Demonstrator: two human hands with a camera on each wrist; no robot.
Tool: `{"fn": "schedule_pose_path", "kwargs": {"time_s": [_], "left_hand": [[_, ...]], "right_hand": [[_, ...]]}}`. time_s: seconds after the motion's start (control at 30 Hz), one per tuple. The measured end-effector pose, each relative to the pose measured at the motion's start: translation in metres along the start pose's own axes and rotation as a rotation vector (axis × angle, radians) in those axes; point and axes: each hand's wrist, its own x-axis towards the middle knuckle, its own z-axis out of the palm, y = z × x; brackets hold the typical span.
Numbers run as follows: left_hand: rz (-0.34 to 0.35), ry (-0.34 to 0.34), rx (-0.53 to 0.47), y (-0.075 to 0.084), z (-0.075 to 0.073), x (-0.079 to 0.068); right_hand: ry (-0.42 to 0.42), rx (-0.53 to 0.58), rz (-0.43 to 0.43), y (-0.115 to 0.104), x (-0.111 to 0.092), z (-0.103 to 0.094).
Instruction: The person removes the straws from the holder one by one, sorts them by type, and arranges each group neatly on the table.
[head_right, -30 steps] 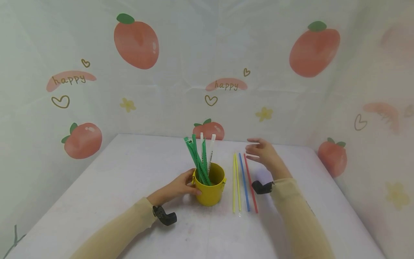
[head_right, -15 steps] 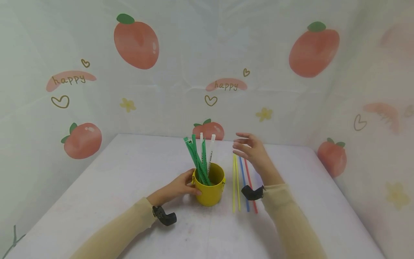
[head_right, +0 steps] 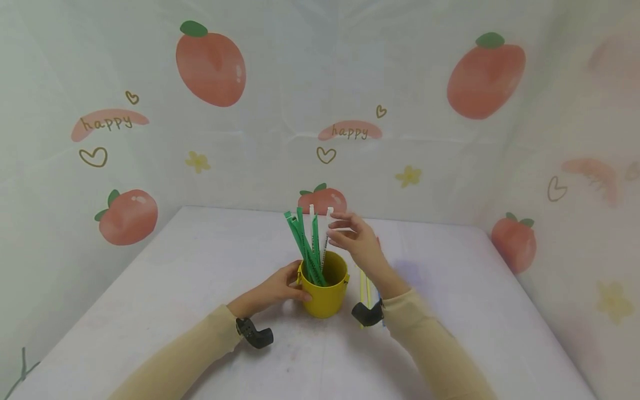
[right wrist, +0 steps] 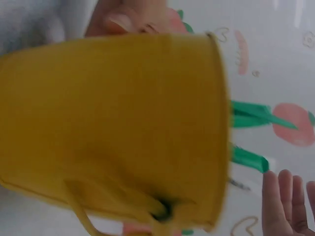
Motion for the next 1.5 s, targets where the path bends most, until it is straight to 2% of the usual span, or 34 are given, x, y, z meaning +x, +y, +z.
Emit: {"fn": "schedule_pose_path", "kwargs": {"time_s": [0.2,0.4,0.53,0.7,0.93,1.17,1.5], "left_hand": [[0.01,-0.008,0.006,-0.001,0.0,0.001],[0.017,-0.014,0.003,-0.002,0.0,0.001],[0.02,-0.014,0.003,-0.002,0.0,0.001],[0.021,-0.013,0.011,-0.002,-0.001,0.0],[0.021,-0.02,0.001,-0.001,-0.001,0.0],[0.016,-0.022,-0.006,0.0,0.0,0.0],[0.019,-0.025,-0.023,0.001,0.0,-0.001]], "right_hand": [[-0.04,-0.059,0.005,0.004,0.0,0.02],[-0.069,-0.081,0.035,0.009,0.003,0.032],[-0.068,-0.137,0.055,0.011,0.004,0.037],[-0.061,-0.245,0.092,0.013,0.006,0.041],[-0.061,-0.306,0.14,0.014,0.007,0.045],[-0.062,-0.388,0.144,0.015,0.009,0.049],[-0.064,-0.379,0.17,0.016,0.007,0.049]]}}
